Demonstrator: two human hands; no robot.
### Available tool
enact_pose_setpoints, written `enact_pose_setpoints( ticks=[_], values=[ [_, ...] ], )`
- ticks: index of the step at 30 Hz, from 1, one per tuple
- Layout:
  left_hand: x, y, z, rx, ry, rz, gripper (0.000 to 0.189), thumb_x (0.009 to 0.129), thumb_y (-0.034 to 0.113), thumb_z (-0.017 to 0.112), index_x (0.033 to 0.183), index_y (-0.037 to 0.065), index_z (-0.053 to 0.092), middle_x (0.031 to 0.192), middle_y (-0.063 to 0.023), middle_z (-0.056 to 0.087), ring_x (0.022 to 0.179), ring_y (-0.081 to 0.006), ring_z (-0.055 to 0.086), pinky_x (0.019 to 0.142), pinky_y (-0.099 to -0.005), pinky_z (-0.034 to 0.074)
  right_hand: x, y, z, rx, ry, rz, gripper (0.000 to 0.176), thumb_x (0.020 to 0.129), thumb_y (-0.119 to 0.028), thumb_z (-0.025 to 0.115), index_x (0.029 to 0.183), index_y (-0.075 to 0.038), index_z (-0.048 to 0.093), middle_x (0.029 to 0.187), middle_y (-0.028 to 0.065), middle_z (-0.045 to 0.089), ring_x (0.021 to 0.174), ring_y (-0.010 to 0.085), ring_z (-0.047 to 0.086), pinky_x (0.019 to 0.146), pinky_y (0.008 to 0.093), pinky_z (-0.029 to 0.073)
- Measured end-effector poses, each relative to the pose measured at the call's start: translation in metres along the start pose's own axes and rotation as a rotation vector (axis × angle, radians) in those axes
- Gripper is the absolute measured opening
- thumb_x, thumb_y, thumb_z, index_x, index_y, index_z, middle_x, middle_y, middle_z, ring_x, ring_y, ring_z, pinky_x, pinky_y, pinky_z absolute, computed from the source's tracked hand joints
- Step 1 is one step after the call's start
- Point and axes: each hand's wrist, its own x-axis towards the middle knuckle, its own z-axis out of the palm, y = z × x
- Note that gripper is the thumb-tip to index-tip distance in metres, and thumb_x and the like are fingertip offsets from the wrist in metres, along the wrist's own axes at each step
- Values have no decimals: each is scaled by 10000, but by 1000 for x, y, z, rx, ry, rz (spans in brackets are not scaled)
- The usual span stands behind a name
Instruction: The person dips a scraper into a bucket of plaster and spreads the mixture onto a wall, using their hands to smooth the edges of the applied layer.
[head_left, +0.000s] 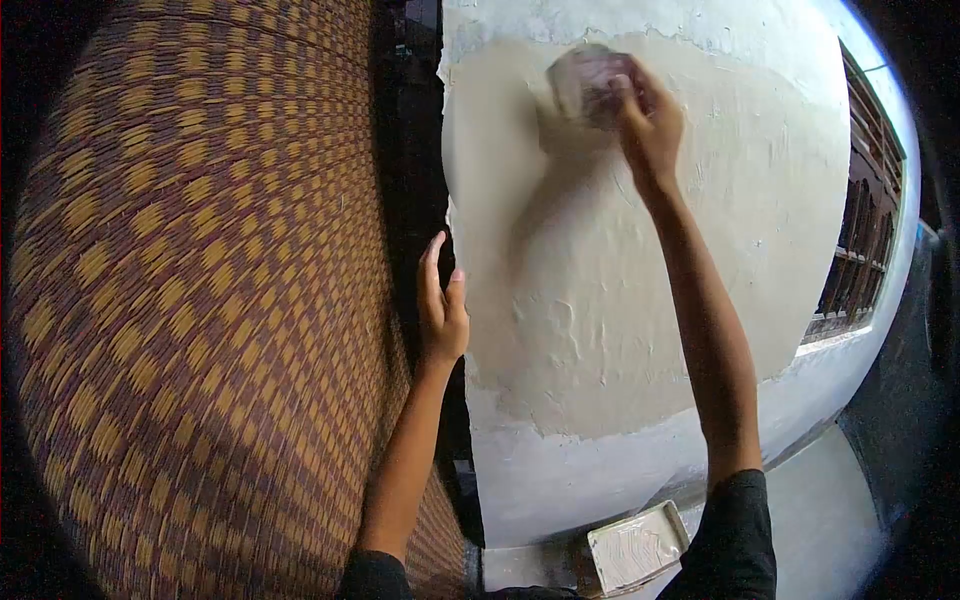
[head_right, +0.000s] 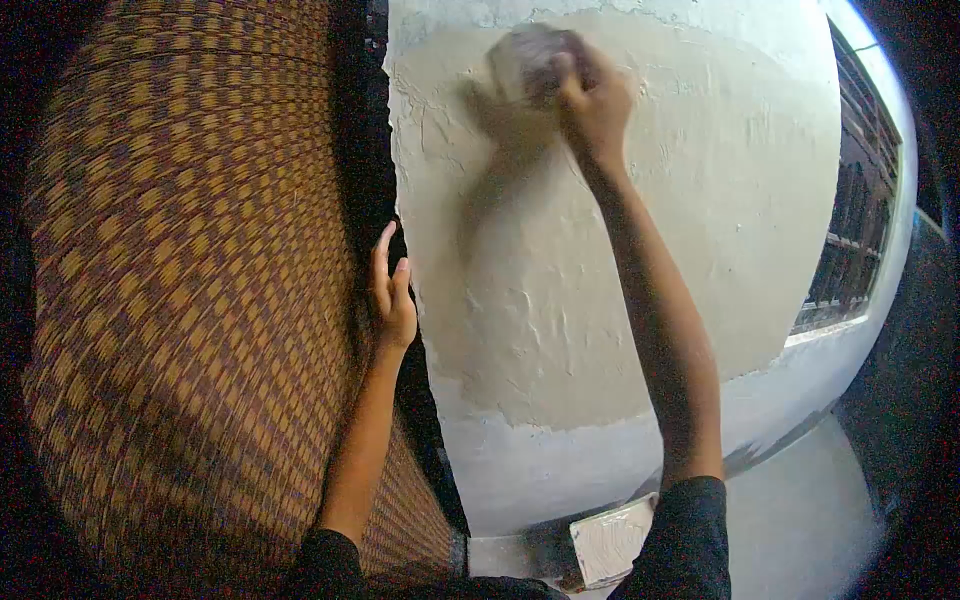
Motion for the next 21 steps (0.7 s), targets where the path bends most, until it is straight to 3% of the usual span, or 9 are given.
enact_pose_setpoints(
  ticks=[3, 6, 9, 11, 13, 15, 17, 19, 21],
  values=[
    [2, 8, 0, 2, -2, -5, 486, 974, 194, 419, 1413, -10, 381, 1425, -206, 426, 1322, -342, 402, 1118, -436, 286, -16, -11, 0, -245, -205, -219, 361, 905, -147, 632, 1248, -33, 624, 989, 114, 718, 831, 178, 663, 776, 285, 514],
    [1, 5, 0, 14, -4, -5, 488, 975, 201, 420, 1413, -8, 378, 1420, -206, 428, 1320, -352, 399, 1115, -444, 289, 8, 4, -3, 47, 123, 52, 305, 854, -156, 626, 1137, -53, 679, 812, 155, 701, 727, 270, 674, 752, 362, 523],
    [0, -6, 1, 52, -3, 30, 491, 978, 209, 424, 1413, -11, 374, 1423, -208, 418, 1326, -353, 391, 1114, -452, 292, 0, -22, -2, 346, -25, 99, 306, 861, -118, 611, 1150, -31, 666, 830, 142, 706, 725, 251, 677, 753, 346, 532],
    [0, -3, 5, 72, 2, 37, 497, 980, 221, 426, 1415, -12, 370, 1427, -211, 411, 1328, -355, 387, 1115, -456, 290, -13, -19, 1, -193, -243, -224, 342, 926, -149, 617, 1239, -12, 622, 963, 101, 706, 862, 171, 672, 740, 289, 542],
    [0, -3, 5, 81, 4, 54, 500, 980, 219, 430, 1419, -12, 365, 1430, -214, 406, 1330, -357, 384, 1116, -457, 288, -5, -8, 0, -270, -235, -264, 342, 918, -134, 619, 1249, -50, 628, 978, 97, 710, 836, 151, 646, 729, 274, 526],
    [2, 3, 4, 112, -1, 83, 497, 978, 201, 434, 1421, -13, 361, 1430, -216, 406, 1331, -359, 382, 1116, -454, 290, 10, -3, -4, 16, 58, 131, 363, 892, -104, 631, 1254, -96, 636, 984, 93, 714, 796, 135, 591, 711, 269, 509],
    [2, 1, 2, 137, -9, 100, 500, 978, 201, 436, 1422, -16, 359, 1432, -216, 404, 1332, -360, 381, 1117, -455, 288, 11, 2, -1, 33, 89, 135, 396, 871, -88, 635, 1265, -126, 635, 910, 71, 702, 775, 139, 553, 707, 277, 503],
    [2, 0, 4, 158, -20, 115, 502, 978, 201, 437, 1422, -19, 357, 1434, -217, 402, 1332, -361, 381, 1118, -456, 287, -4, -4, 3, -85, -116, -204, 406, 864, -104, 644, 1270, -115, 629, 847, 58, 673, 794, 140, 577, 726, 293, 513],
    [4, 4, 5, 154, -10, 101, 515, 978, 222, 435, 1425, -21, 353, 1441, -215, 396, 1338, -360, 376, 1123, -458, 279, -11, -15, 6, -206, -176, -278, 373, 873, -139, 649, 1245, -118, 647, 843, 74, 678, 790, 160, 612, 736, 304, 513]
  ],
)
